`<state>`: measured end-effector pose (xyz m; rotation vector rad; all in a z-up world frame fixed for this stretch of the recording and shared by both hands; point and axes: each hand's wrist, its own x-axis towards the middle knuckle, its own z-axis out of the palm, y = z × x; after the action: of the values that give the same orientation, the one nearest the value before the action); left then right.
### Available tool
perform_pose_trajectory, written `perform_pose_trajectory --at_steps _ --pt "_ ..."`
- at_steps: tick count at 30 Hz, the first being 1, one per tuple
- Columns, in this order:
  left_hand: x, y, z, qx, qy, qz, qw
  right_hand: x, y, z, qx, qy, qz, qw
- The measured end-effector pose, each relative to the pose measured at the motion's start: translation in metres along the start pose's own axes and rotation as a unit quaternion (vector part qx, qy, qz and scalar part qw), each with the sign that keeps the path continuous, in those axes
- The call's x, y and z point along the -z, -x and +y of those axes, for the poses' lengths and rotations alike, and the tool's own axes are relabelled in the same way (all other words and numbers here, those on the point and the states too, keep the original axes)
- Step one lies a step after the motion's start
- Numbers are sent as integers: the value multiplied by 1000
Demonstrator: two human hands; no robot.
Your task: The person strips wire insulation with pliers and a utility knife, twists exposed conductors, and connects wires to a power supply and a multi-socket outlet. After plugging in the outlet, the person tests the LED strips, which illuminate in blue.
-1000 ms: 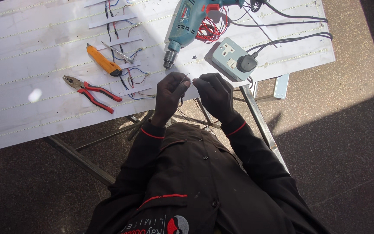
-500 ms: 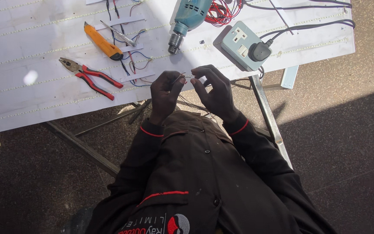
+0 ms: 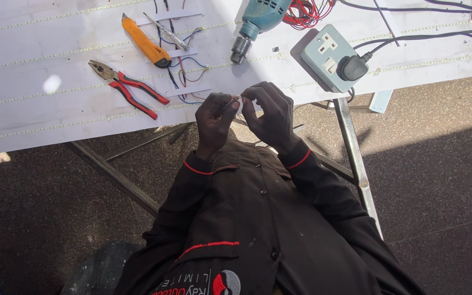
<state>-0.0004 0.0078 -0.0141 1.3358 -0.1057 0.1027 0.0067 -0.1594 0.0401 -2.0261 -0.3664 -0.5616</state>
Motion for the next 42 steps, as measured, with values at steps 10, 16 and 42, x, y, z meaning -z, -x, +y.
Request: perform_pose_trajectory --at_steps 10,16,42 --pt "15 -10 10 -7 21 -9 1000 -7 -3 10 -224 -337 -80 911" --pt "16 -12 11 17 35 -45 998 -4 2 20 -222 -390 -114 887" --pt "-4 -11 29 40 -12 -94 995 41 -10 9 -70 -154 -111 979"
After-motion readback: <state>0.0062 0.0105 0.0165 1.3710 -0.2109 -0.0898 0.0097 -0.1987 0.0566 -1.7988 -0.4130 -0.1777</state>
